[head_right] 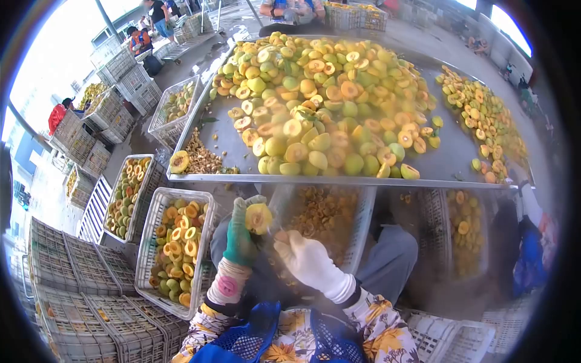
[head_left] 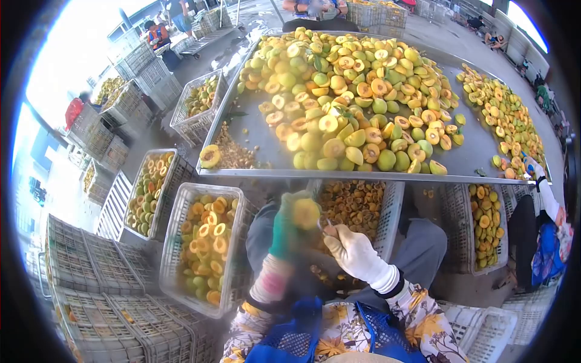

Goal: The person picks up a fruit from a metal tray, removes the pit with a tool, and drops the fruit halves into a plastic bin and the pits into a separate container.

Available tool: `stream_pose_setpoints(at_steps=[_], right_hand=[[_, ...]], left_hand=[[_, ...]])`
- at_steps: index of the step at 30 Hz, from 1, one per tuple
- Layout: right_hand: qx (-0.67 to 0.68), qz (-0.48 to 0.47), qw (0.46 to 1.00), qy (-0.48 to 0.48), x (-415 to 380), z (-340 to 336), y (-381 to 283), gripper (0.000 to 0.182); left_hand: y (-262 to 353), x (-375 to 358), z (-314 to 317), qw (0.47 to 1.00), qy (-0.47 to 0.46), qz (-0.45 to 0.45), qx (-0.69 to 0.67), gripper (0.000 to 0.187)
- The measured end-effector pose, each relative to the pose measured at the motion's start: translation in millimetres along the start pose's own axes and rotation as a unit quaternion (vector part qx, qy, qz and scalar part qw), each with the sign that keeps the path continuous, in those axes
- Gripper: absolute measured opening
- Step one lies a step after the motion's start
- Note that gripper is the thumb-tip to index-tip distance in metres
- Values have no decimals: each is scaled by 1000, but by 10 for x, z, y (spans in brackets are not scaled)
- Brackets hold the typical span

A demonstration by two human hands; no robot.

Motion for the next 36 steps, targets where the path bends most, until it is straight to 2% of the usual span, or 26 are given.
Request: stream_pose_setpoints(at_steps=[1,2,3,5,8,10,13,16,17,20,22,23,25,26,29,32,33,35,36], right_hand=[[-30,2,1000,2,34,-1,-55,25],[-59,5,998,5,54,-1,-101,26],[-88,8,996,8,66,5,-142,27],[-92,9,996,15,57,34,-185,29],[-81,32,996,-3,25,89,-173,30],[-61,53,996,-22,5,117,-156,31],[-20,1,999,-35,-30,171,-190,20],[84,22,994,-64,-49,268,-97,32],[112,79,985,-104,-61,321,-27,36],[214,256,920,-205,-181,435,-6,48],[301,369,845,-243,-311,554,38,52],[369,374,811,-256,-347,622,6,50],[495,378,732,-276,-404,707,-45,47],[487,384,735,-274,-414,705,-24,45],[543,409,668,-303,-465,735,17,44],[633,406,597,-279,-503,787,42,46],[653,411,578,-268,-508,788,45,46],[582,430,645,-247,-506,733,97,46],[543,435,677,-238,-478,705,125,47]], left_hand=[[3,-74,76,999,-5,24,37,52],[-15,-128,131,999,-14,22,23,37],[75,-180,173,988,-22,93,119,34],[224,-303,296,924,-35,232,302,29],[205,-285,166,910,17,257,326,25],[186,-331,112,924,50,226,303,23],[85,-314,-33,937,85,193,279,22],[37,-336,-43,958,78,161,224,22],[34,-321,-12,966,69,151,199,22],[220,-306,104,877,-1,232,421,20],[151,-227,40,881,-32,187,432,22],[131,-194,24,882,-48,165,438,23],[79,-167,31,927,-69,65,362,27],[15,-180,11,944,-77,11,320,29],[-96,-98,-2,938,-123,-49,321,33],[-64,-192,2,959,-31,83,268,33],[-53,-169,48,946,-57,109,299,28],[-56,-137,109,914,-105,160,358,21],[-96,-103,8,929,-63,146,333,22]])
Point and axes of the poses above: each hand's wrist, its own x-axis towards the middle knuckle, its own z-axis out of the palm, y = z × x, the point moved 9 cm from there along x, towards the middle knuckle, and after that the axes turned 3 degrees about -x, right-handed, at the moved point
